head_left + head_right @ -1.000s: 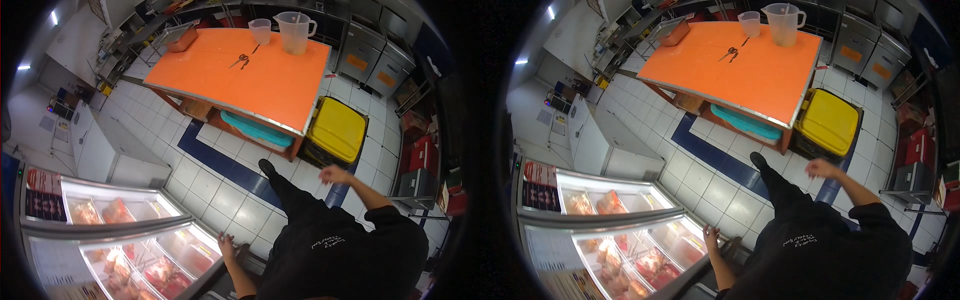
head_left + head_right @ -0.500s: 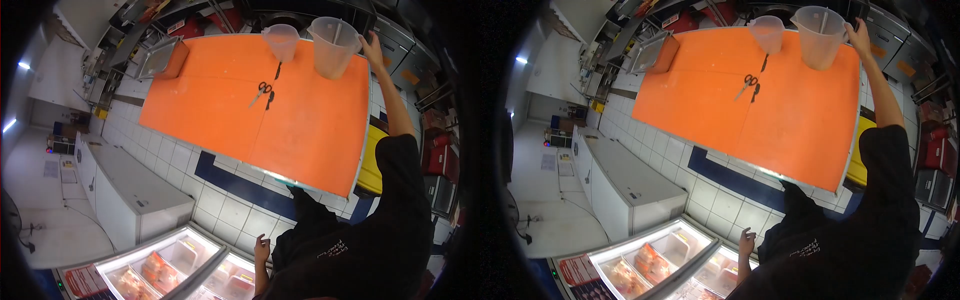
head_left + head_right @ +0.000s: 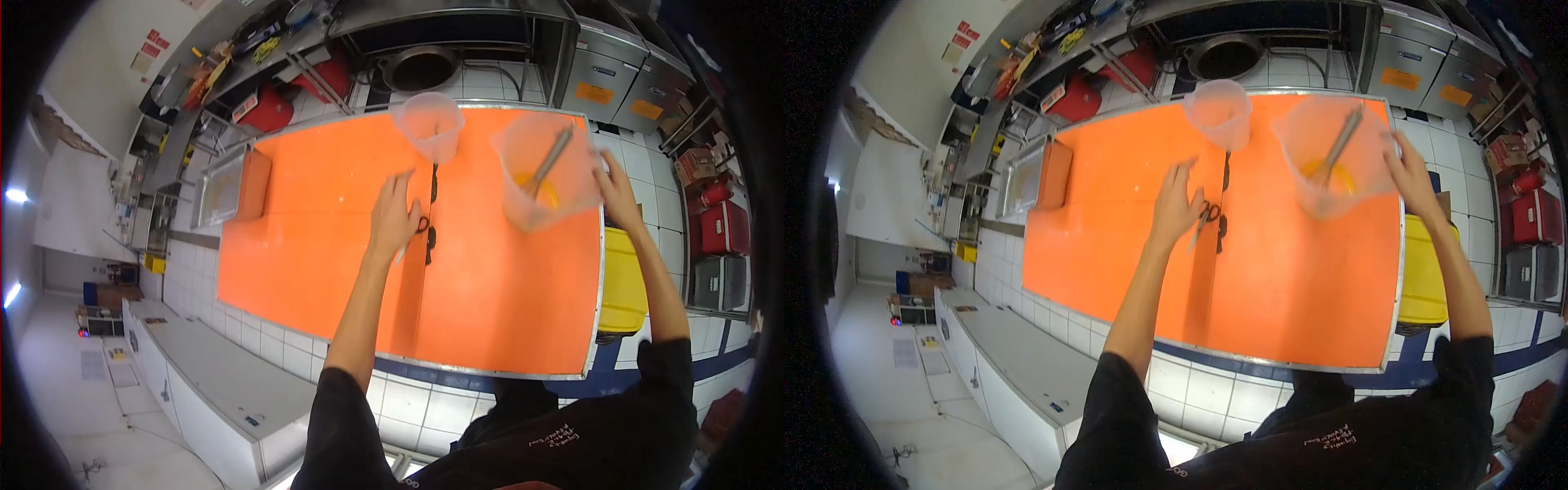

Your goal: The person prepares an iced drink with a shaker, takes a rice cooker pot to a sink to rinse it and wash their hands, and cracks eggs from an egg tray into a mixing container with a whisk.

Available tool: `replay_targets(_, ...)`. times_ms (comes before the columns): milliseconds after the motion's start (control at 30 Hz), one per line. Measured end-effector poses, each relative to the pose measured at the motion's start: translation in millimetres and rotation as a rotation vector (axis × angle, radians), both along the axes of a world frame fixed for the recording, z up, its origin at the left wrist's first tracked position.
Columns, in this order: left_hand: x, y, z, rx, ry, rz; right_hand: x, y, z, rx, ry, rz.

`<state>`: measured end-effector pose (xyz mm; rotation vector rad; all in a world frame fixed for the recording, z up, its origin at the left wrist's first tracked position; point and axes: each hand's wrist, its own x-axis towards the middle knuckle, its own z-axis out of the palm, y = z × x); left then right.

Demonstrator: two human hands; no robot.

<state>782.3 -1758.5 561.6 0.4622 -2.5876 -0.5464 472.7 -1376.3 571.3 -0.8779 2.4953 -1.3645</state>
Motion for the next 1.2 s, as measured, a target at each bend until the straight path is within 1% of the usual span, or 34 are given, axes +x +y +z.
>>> replay_targets(67,-62,-39,1,-0.219,-0.027,-0.017,37,30,-12,-0.008,0.122,-0.012)
replay_targets(100,-84,-49,-1,-0.227,-0.013,-0.019,54,40,-13,-0.018,0.156,-0.016)
replay_targets(167,-117,-57,-10,-0.332,-0.152,-0.041,99,47,2,-0.025,0.043,-0.058)
replay_targets(200,-128,-59,-20,-0.330,-0.144,-0.042,115,48,8,-0.008,-0.043,-0.095)
replay_targets(267,-139,-61,-35,-0.333,-0.260,0.021,137,41,26,-0.001,-0.058,-0.097)
replay_targets(300,-135,-59,-33,-0.336,-0.261,0.037,144,36,30,0.000,-0.083,-0.085)
replay_targets(333,-126,-56,-31,-0.343,-0.173,0.019,148,32,29,-0.005,-0.092,-0.088)
replay_targets(367,-109,-55,-28,-0.351,-0.089,0.002,151,29,29,-0.010,-0.095,-0.065)
replay_targets(433,-58,-48,-3,-0.322,-0.072,0.025,155,20,31,0.022,-0.080,-0.049)
replay_targets(500,7,-39,21,-0.264,-0.014,0.035,158,8,22,-0.014,-0.107,-0.011)
replay_targets(533,48,-37,29,-0.242,0.024,0.052,161,2,11,-0.072,-0.155,-0.014)
replay_targets(600,132,-32,38,-0.223,-0.028,0.122,186,-20,4,-0.170,-0.245,-0.004)
replay_targets(667,210,-32,41,-0.215,-0.057,0.176,225,-47,16,-0.167,-0.259,0.044)
replay_targets(700,246,-39,37,-0.217,-0.053,0.203,245,-62,26,-0.160,-0.268,0.057)
replay_targets(767,313,-57,19,-0.163,-0.158,0.281,289,-96,46,-0.192,-0.288,0.108)
replay_targets(800,340,-67,11,-0.158,-0.145,0.297,311,-114,55,-0.194,-0.338,0.143)
replay_targets(833,364,-81,3,-0.158,-0.190,0.325,336,-132,63,-0.200,-0.386,0.173)
replay_targets(867,388,-96,-5,-0.160,-0.234,0.345,362,-152,69,-0.201,-0.371,0.176)
replay_targets(900,411,-107,-17,-0.159,-0.227,0.341,393,-169,75,-0.203,-0.384,0.190)
replay_targets(967,430,-143,-38,-0.189,-0.168,0.309,447,-215,89,-0.232,-0.369,0.205)
replay_targets(1033,445,-171,-59,-0.078,-0.062,0.232,507,-253,99,-0.198,-0.388,0.262)
replay_targets(1067,446,-176,-49,0.019,0.007,0.179,534,-269,106,-0.194,-0.385,0.272)
replay_targets(1133,477,-192,-2,0.108,0.085,0.135,585,-306,121,-0.135,-0.446,0.338)
replay_targets(1200,522,-206,41,0.109,0.086,0.133,636,-346,134,-0.131,-0.441,0.382)
